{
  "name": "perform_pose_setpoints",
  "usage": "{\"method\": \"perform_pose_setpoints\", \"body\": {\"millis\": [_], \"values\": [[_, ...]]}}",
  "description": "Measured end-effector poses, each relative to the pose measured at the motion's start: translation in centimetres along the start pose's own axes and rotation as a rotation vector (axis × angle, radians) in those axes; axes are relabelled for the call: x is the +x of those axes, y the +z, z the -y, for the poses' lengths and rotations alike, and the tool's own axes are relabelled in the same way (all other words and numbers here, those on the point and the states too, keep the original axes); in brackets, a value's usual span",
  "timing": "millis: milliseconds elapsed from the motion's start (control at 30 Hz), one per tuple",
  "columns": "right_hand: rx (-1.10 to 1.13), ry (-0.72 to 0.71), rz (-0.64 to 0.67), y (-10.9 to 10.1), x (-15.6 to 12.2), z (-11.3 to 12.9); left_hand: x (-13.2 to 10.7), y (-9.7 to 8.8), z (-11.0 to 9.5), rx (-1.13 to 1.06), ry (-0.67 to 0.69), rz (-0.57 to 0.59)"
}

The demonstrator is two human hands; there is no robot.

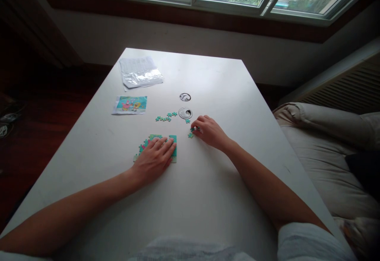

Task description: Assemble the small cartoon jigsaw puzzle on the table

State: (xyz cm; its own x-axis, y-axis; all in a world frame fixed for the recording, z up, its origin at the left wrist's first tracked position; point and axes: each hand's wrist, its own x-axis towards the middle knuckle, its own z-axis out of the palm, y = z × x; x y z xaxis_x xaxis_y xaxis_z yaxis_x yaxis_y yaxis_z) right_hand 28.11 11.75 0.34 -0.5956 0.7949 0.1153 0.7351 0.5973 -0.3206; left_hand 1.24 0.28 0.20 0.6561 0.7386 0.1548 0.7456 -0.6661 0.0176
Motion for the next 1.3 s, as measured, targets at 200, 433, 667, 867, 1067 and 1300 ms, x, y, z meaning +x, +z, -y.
{"method": "perform_pose_setpoints", "body": {"millis": [200,433,667,867,1067,1300], "values": [[0.081,0.036,-0.006,0.3,0.2,0.5,-0.5,1.1,-0.4,-0.028,0.041,-0.070],[0.274,0.021,-0.046,0.8,0.3,0.0,-0.6,0.5,-0.2,-0.070,0.023,-0.053],[0.279,0.075,-0.162,0.1,0.2,-1.9,-1.2,-0.4,-0.3,-0.106,0.056,-0.026],[0.260,0.139,-0.115,-1.1,-0.4,-4.1,-1.5,-0.3,-0.5,-0.126,0.094,-0.016],[0.187,0.110,-0.064,-0.8,-0.7,-4.7,-1.7,-0.5,-0.6,-0.149,0.119,-0.044],[0.180,0.105,-0.087,0.0,-0.6,-4.5,-2.1,-0.4,-1.4,-0.162,0.114,-0.040]]}}
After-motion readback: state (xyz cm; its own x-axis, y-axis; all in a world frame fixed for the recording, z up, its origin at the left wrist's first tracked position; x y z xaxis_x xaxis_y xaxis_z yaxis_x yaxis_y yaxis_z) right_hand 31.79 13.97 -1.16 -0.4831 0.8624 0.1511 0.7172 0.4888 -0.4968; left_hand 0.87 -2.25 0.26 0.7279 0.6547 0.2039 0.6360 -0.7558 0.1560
